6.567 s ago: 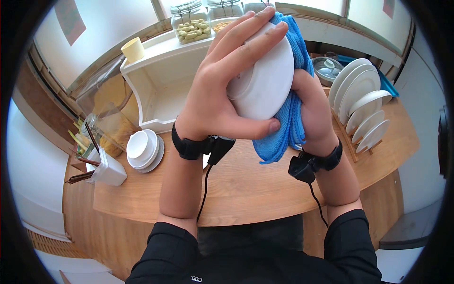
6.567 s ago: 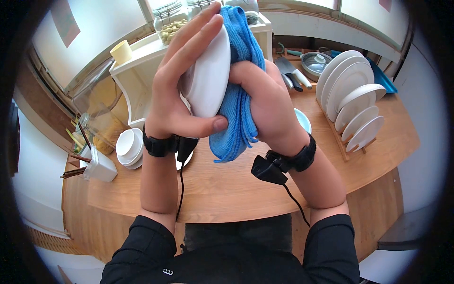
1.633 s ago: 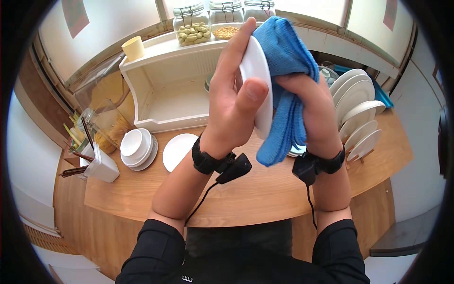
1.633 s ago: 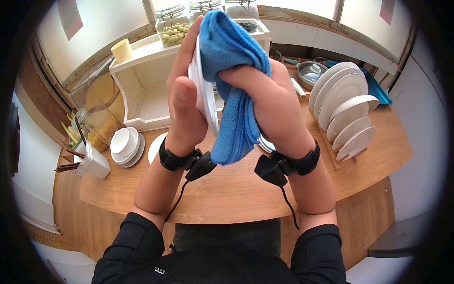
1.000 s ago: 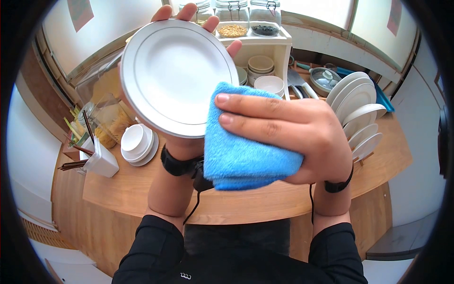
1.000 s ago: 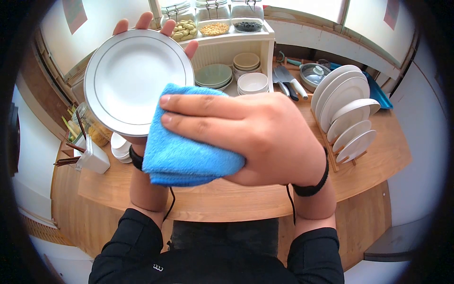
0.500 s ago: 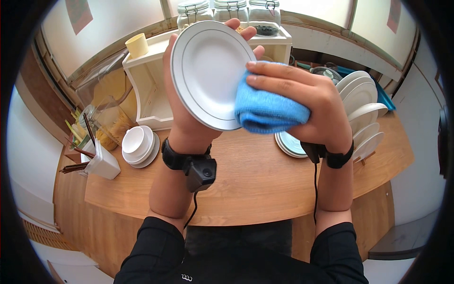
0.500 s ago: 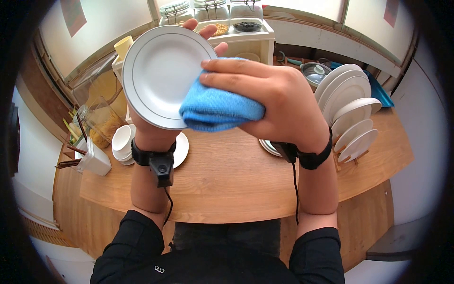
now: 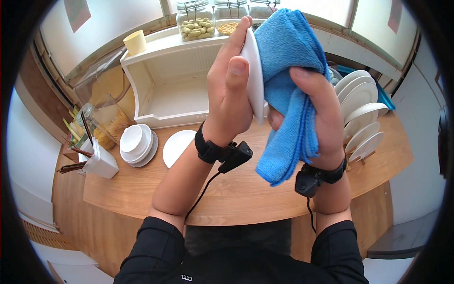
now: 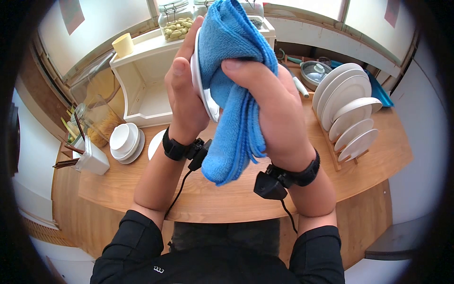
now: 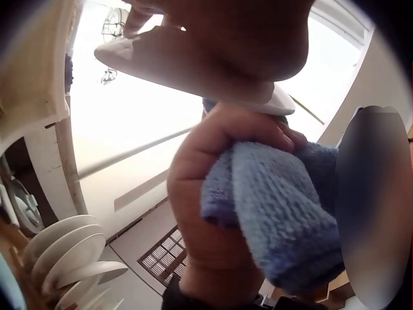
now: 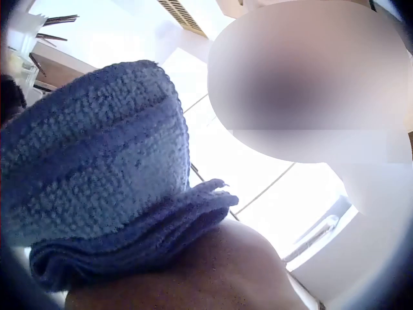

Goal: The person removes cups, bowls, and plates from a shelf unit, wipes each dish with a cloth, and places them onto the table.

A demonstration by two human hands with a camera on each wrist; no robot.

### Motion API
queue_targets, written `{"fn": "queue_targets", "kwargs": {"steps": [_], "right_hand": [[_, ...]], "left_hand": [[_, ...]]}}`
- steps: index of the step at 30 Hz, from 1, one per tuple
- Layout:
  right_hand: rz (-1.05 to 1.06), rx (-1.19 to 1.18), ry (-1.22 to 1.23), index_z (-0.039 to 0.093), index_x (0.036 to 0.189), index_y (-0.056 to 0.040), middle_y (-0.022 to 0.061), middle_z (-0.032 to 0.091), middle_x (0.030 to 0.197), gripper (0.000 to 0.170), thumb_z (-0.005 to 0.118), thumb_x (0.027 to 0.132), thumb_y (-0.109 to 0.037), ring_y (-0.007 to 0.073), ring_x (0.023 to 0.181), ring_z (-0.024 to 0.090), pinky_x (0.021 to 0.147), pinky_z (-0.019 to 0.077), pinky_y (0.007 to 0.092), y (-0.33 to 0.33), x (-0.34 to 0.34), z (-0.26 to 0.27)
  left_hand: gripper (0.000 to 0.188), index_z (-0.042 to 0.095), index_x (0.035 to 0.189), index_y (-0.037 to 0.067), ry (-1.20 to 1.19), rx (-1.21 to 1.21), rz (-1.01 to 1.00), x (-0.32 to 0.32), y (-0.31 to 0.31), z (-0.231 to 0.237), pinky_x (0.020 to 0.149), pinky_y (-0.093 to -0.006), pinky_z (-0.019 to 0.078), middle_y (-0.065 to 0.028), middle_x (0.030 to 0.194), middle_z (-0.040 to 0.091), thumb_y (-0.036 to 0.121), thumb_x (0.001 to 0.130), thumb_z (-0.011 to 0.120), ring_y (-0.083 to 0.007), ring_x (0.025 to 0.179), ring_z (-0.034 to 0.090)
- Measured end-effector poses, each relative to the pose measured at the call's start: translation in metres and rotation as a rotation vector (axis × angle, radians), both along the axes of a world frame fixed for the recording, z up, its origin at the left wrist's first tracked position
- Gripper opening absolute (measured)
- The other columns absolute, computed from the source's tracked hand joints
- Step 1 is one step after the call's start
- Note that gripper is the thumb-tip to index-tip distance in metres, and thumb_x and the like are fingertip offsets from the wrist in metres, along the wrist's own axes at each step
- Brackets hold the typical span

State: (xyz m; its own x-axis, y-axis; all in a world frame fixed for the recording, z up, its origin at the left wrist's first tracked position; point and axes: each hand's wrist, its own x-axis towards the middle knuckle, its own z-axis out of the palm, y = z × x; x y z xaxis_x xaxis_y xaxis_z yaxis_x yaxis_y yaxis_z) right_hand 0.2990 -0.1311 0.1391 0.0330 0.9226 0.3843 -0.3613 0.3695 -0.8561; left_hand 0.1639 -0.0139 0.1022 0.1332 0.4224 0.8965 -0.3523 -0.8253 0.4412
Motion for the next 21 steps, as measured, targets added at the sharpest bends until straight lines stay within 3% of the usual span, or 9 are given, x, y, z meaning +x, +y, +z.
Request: {"fn": "queue_targets", "kwargs": {"steps": [3,5,6,7,9,10,13,17,21], "right_hand": [[0.064,-0.003,0.01,0.071,0.119,0.0034,0.0119,0.075,0.094,0.034,0.072,0.097,-0.023,0.0172,0.065,0.071,0.059,0.0581,0.0296,-0.01,-0.002,0.006],[-0.128,0.165,-0.453,0.073,0.112,0.0024,0.0118,0.074,0.092,0.03,0.078,0.091,-0.018,0.0189,0.069,0.072,0.065,0.0603,0.0306,-0.016,-0.006,0.009],[-0.197,0.409,-0.57,0.077,0.117,0.0021,0.0175,0.078,0.11,0.038,0.083,0.082,-0.012,0.0243,0.082,0.078,0.075,0.0634,0.0331,-0.011,-0.006,0.007],[-0.197,0.41,-0.569,0.077,0.117,0.0021,0.0175,0.078,0.11,0.038,0.083,0.082,-0.012,0.0243,0.082,0.078,0.075,0.0634,0.0331,-0.009,-0.008,0.007],[-0.32,0.833,-0.94,0.075,0.133,-0.002,0.0194,0.075,0.135,0.057,0.085,0.078,-0.012,0.0292,0.1,0.081,0.086,0.0641,0.036,-0.007,-0.011,0.008],[-0.307,0.842,-1.06,0.072,0.143,-0.0081,0.0166,0.068,0.15,0.069,0.086,0.076,-0.016,0.0324,0.107,0.08,0.089,0.0647,0.0381,-0.009,-0.008,0.009],[-0.279,0.752,-1.319,0.074,0.14,-0.0107,0.0132,0.069,0.148,0.066,0.086,0.076,-0.015,0.032,0.105,0.08,0.087,0.0656,0.0394,-0.024,-0.003,0.017],[-0.207,0.775,-1.426,0.076,0.136,-0.0116,0.0118,0.073,0.143,0.064,0.089,0.073,-0.017,0.0317,0.108,0.079,0.088,0.0662,0.0394,-0.025,0.019,0.027],[-0.394,0.944,-1.186,0.078,0.133,-0.0077,0.0187,0.076,0.135,0.065,0.096,0.072,-0.02,0.0346,0.121,0.076,0.1,0.0632,0.0433,-0.009,0.036,0.031]], "left_hand": [[0.094,0.039,0.162,-0.012,-0.029,0.039,-0.045,-0.003,0.005,-0.001,0.117,-0.0384,0.0435,-0.0245,0.153,0.057,0.067,0.112,0.039,-0.0281,0.14,0.056],[0.093,0.038,0.163,-0.011,-0.117,-0.019,-0.093,0.003,-0.002,0.001,0.117,-0.0377,0.0438,-0.0233,0.156,0.056,0.066,0.112,0.039,-0.0272,0.14,0.056],[0.092,0.037,0.164,-0.01,-0.204,-0.079,-0.141,0.006,-0.005,0.002,0.117,-0.0371,0.0441,-0.0222,0.158,0.054,0.066,0.112,0.039,-0.0263,0.14,0.056],[0.088,0.036,0.166,-0.003,-0.207,-0.245,-0.275,-0.001,-0.003,0.006,0.114,-0.0367,0.0488,-0.0186,0.16,0.053,0.065,0.111,0.039,-0.0249,0.136,0.059],[0.083,0.039,0.166,0.005,-0.324,-0.443,-0.557,-0.014,-0.005,0.016,0.107,-0.0378,0.0551,-0.0152,0.157,0.054,0.066,0.111,0.038,-0.0252,0.13,0.061],[0.081,0.043,0.163,0.009,-0.323,-0.49,-0.559,-0.02,-0.013,0.022,0.103,-0.0401,0.0583,-0.0141,0.152,0.057,0.069,0.109,0.037,-0.0267,0.128,0.062],[0.086,0.044,0.161,0.009,-0.366,-0.581,-0.594,-0.029,-0.011,0.023,0.106,-0.0489,0.0584,-0.0186,0.152,0.056,0.075,0.107,0.035,-0.0329,0.133,0.061],[0.084,0.044,0.162,0.014,-0.342,-0.622,-0.781,-0.039,-0.006,0.016,0.112,-0.0597,0.0533,-0.0223,0.157,0.052,0.076,0.106,0.035,-0.0405,0.142,0.056],[0.082,0.046,0.162,0.02,-0.36,-0.653,-0.895,-0.04,-0.003,0.015,0.125,-0.0681,0.0371,-0.0246,0.166,0.042,0.078,0.104,0.038,-0.0504,0.153,0.041]]}}
